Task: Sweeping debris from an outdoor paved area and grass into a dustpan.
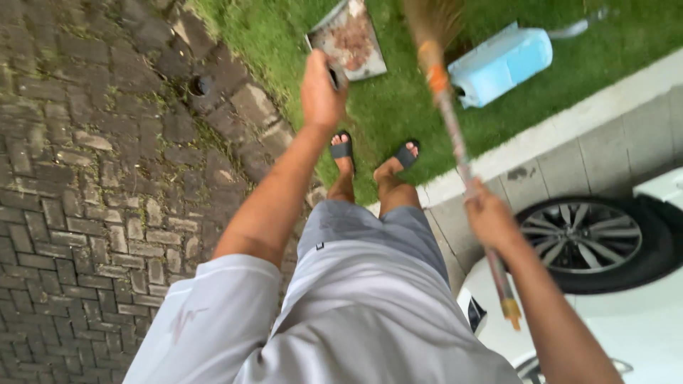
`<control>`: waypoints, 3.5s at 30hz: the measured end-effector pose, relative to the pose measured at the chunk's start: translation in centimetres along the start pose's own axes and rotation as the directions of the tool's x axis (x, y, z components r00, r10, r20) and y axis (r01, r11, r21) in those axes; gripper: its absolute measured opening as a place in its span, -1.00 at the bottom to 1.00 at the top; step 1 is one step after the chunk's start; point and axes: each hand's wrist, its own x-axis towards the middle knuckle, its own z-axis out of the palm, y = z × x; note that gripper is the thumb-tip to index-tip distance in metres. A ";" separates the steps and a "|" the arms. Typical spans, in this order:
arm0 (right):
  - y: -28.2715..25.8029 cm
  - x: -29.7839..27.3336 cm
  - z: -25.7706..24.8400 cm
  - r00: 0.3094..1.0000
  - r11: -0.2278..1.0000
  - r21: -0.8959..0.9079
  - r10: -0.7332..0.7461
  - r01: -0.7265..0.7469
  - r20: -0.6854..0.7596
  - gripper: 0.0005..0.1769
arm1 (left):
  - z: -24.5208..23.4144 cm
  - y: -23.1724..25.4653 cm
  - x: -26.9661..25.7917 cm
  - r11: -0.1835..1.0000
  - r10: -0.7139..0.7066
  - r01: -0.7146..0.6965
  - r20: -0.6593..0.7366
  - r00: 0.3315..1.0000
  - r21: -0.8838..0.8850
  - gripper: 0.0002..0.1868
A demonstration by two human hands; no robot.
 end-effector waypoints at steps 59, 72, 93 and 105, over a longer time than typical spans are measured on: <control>-2.5 -2.3 0.4 0.969 0.947 0.233 -0.239 0.220 0.056 -0.27 | -6.9 -8.6 2.2 0.943 -0.328 0.309 -0.198 0.924 -0.123 -0.57; -4.4 -7.5 -5.0 0.916 0.906 -0.170 -0.399 0.388 -0.033 -0.26 | -21.2 -7.1 2.9 0.951 -0.297 0.300 -0.495 0.817 -0.074 -0.89; -37.6 7.2 -1.8 0.908 0.847 -0.356 -0.419 0.395 0.012 -0.32 | -16.7 -23.1 24.8 0.961 -0.249 0.273 -0.309 0.918 0.035 -0.56; -40.3 -4.7 -8.5 0.959 0.925 -0.297 -0.272 0.238 -0.079 -0.26 | -17.0 -26.0 32.1 0.959 -0.240 0.274 -0.295 0.925 0.079 -0.42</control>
